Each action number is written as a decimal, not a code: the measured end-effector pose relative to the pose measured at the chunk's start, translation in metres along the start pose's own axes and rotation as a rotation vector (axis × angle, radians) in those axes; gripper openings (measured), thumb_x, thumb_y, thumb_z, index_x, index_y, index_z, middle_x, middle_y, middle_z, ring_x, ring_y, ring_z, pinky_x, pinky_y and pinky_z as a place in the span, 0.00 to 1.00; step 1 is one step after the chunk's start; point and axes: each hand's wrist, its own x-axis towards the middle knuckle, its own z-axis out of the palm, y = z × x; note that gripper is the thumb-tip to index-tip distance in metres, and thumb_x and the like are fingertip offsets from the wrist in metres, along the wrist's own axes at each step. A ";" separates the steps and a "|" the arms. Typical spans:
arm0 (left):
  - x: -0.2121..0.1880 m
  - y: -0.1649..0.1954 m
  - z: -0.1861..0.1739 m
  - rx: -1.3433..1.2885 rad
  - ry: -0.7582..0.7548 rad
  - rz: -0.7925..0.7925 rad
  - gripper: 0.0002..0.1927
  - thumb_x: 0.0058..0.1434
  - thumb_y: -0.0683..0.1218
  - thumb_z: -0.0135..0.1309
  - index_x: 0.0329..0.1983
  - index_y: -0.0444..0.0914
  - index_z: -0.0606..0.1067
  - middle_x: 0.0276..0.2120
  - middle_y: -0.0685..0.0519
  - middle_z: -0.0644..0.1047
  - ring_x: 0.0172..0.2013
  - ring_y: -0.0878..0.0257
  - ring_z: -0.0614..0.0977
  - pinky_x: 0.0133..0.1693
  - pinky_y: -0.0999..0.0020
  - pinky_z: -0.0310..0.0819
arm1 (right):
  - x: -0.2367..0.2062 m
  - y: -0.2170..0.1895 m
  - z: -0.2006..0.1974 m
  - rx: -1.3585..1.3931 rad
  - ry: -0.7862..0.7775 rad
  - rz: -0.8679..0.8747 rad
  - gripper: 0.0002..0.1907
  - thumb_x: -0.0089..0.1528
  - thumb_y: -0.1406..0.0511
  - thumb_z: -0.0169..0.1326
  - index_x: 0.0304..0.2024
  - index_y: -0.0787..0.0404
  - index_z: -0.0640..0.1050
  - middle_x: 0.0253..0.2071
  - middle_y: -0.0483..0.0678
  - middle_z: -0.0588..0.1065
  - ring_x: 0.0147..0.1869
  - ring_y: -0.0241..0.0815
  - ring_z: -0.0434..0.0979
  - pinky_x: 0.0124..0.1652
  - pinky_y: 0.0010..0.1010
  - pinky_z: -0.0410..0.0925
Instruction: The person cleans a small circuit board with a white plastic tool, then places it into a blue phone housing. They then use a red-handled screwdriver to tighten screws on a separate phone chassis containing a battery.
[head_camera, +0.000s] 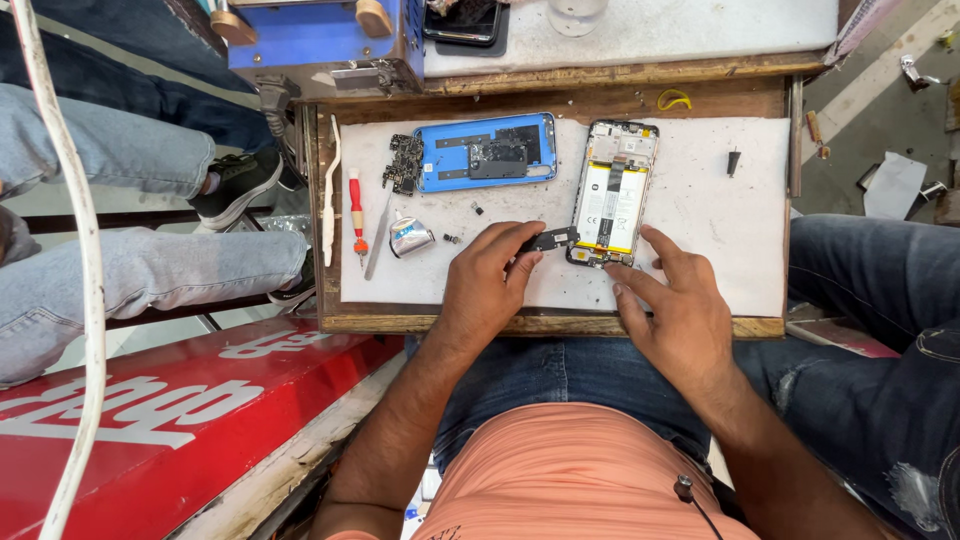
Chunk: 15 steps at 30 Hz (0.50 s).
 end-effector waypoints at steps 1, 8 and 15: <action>0.000 -0.001 0.001 -0.011 -0.012 0.004 0.17 0.65 0.43 0.60 0.57 0.39 0.78 0.50 0.48 0.81 0.41 0.57 0.87 0.40 0.68 0.83 | 0.000 0.000 -0.001 -0.010 -0.011 0.001 0.14 0.60 0.62 0.63 0.49 0.49 0.85 0.67 0.50 0.70 0.54 0.47 0.73 0.46 0.35 0.73; 0.000 0.004 0.021 0.100 0.014 0.261 0.14 0.60 0.43 0.64 0.50 0.38 0.80 0.48 0.50 0.80 0.49 0.53 0.82 0.50 0.60 0.79 | -0.004 -0.001 -0.005 -0.074 -0.031 -0.064 0.18 0.59 0.61 0.62 0.52 0.51 0.84 0.68 0.54 0.67 0.63 0.58 0.66 0.58 0.43 0.68; 0.010 0.011 0.039 0.170 -0.106 0.252 0.16 0.57 0.45 0.66 0.49 0.41 0.81 0.43 0.54 0.77 0.46 0.56 0.79 0.45 0.62 0.79 | -0.018 -0.005 0.002 -0.185 -0.052 -0.084 0.23 0.58 0.57 0.63 0.56 0.53 0.82 0.69 0.57 0.64 0.73 0.61 0.57 0.56 0.50 0.64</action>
